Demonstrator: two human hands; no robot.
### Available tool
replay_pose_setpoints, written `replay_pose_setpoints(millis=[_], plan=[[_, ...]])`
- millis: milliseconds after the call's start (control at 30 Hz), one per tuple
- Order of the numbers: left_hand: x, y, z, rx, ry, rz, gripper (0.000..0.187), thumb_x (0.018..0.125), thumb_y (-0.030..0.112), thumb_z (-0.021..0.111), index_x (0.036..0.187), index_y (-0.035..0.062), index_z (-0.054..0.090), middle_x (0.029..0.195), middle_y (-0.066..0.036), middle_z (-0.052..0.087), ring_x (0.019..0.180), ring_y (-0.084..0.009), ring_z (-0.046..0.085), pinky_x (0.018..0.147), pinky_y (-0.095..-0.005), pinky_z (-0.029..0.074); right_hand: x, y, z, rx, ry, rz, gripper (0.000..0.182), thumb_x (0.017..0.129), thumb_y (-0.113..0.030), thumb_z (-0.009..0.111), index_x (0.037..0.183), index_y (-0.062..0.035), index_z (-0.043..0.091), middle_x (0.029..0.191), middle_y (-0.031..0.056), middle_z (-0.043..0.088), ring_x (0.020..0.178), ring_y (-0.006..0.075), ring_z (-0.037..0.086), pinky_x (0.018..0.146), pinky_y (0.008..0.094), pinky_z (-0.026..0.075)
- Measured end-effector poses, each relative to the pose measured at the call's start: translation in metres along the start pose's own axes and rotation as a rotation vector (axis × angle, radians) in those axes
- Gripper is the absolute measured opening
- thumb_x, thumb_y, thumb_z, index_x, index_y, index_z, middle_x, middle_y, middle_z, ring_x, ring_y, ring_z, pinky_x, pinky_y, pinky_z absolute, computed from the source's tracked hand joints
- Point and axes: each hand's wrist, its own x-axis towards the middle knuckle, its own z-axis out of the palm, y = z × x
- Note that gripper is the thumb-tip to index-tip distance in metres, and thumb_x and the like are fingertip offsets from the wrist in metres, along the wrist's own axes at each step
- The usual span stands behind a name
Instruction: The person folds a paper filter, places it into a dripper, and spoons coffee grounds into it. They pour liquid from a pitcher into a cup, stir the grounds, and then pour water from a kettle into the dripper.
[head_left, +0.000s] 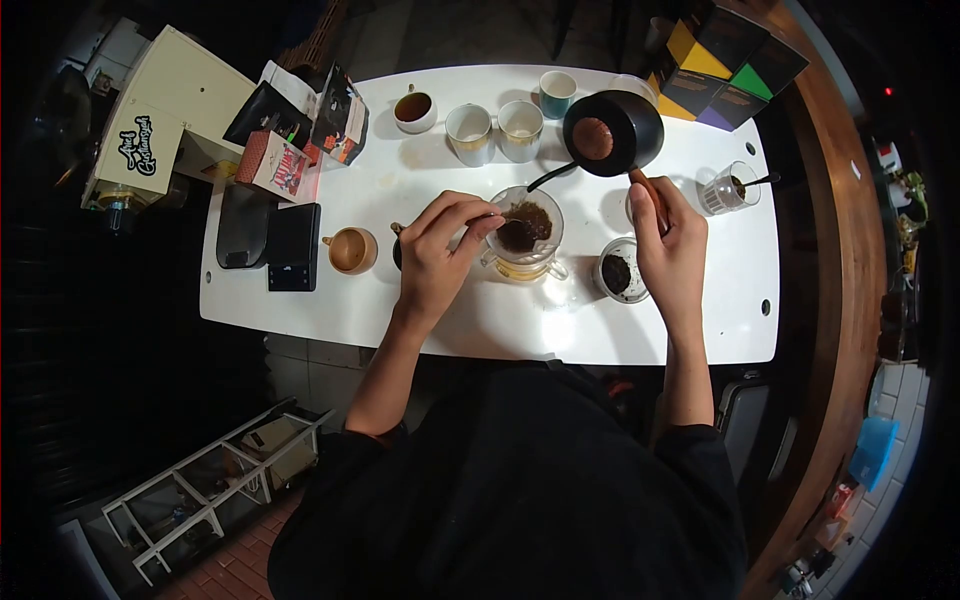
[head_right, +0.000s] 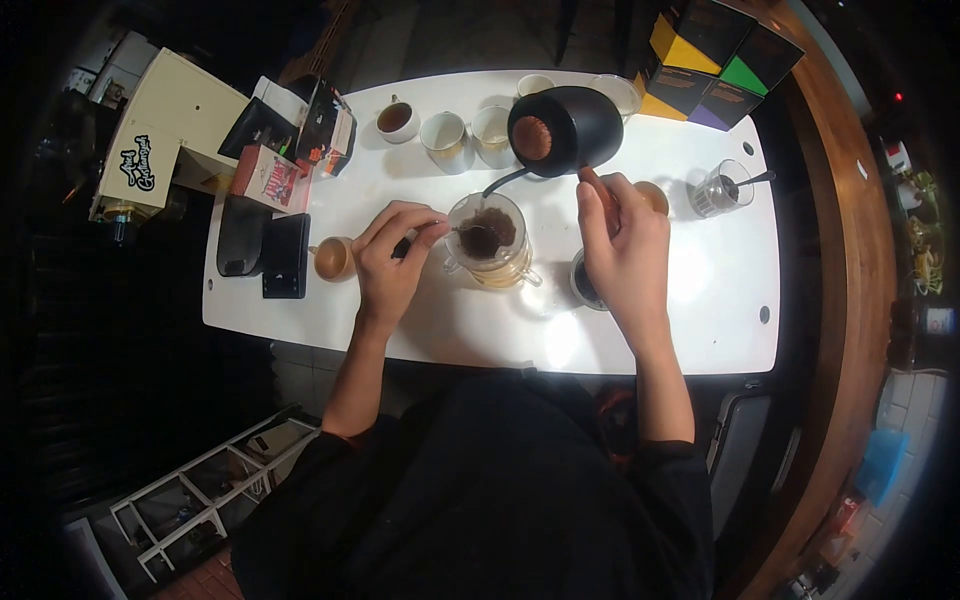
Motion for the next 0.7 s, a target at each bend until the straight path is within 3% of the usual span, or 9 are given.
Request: replay_pose_setpoints(millis=[133,400,700], plan=[[0.001,0.001,-0.002,0.012,0.002,-0.006,0.012,0.082,0.002,0.077,0.094,0.0024,0.072,0.089,-0.006,0.069,0.076,-0.0189,0.070,0.067,-0.0310,0.055,0.003,-0.006,0.006,0.006,-0.018,-0.009,0.027,0.099,-0.018,0.060,0.092,0.0079,0.065,0.058,0.0097,0.051,0.055,0.0116,0.038,0.052,0.0300,0.032],[0.002,-0.002,0.000,0.020,0.006,-0.022,0.013,0.083,0.001,0.076,0.094,0.0000,0.071,0.089,-0.007,0.069,0.076,-0.0170,0.070,0.067,-0.0294,0.055,-0.002,-0.019,0.006,0.067,-0.067,0.000,0.030,0.098,-0.018,0.060,0.083,0.0073,0.058,0.073,0.0157,0.068,0.055,0.0091,0.042,0.052,0.0293,0.037],[0.001,-0.008,0.004,0.009,-0.004,-0.057,0.013,0.081,-0.004,0.075,0.092,-0.0015,0.069,0.088,-0.009,0.069,0.074,-0.0187,0.067,0.070,-0.0296,0.053,-0.015,-0.026,-0.013,-0.014,-0.176,0.064,0.027,0.098,-0.015,0.061,0.084,0.0073,0.058,0.071,0.0149,0.067,0.056,0.0075,0.042,0.052,0.0277,0.036]])
